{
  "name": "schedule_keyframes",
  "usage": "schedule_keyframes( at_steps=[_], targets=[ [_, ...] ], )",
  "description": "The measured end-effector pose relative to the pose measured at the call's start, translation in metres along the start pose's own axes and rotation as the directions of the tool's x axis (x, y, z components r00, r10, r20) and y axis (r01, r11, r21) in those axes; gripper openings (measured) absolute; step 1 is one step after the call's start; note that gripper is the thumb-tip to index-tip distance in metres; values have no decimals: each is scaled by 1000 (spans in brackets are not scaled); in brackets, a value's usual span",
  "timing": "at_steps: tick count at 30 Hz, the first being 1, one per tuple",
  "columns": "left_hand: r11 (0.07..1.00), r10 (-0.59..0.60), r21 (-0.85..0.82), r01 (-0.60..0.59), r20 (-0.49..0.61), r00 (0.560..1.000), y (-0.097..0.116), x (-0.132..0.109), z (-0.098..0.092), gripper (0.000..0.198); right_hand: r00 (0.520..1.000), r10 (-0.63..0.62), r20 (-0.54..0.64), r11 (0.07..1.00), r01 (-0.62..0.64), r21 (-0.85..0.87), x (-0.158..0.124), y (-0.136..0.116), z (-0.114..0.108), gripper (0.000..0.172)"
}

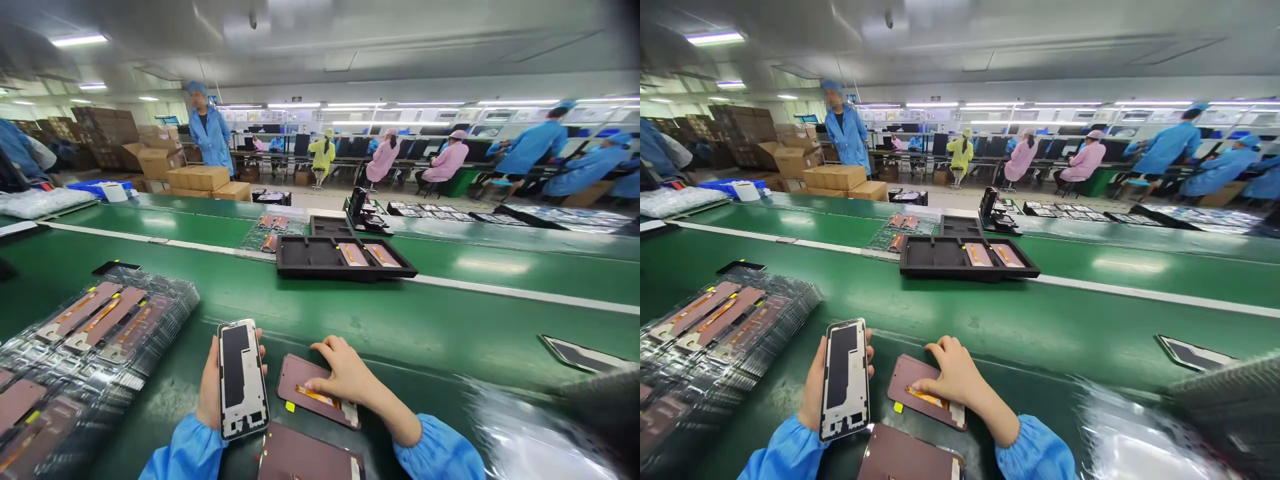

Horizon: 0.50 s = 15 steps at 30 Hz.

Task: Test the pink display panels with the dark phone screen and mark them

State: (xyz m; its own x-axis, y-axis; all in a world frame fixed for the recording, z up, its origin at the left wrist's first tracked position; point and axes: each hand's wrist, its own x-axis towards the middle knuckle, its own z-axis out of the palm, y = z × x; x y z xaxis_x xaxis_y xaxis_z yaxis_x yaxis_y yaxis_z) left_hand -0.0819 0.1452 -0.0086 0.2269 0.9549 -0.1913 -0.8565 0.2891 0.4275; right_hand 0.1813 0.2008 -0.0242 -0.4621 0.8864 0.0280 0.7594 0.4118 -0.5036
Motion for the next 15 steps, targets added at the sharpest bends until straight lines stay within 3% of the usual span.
schedule_keyframes(
  at_steps=[7, 15],
  targets=[
    [981, -190, 44, 190, -3, 982, -7, 2, 4, 67, 986, 103, 131, 991, -91, -98, -3, 1, -5, 39],
    [978, -195, 76, 193, 16, 981, -12, 2, 5, 70, 984, 126, 128, 990, -133, 47, 5, 11, 3, 32]
  ],
)
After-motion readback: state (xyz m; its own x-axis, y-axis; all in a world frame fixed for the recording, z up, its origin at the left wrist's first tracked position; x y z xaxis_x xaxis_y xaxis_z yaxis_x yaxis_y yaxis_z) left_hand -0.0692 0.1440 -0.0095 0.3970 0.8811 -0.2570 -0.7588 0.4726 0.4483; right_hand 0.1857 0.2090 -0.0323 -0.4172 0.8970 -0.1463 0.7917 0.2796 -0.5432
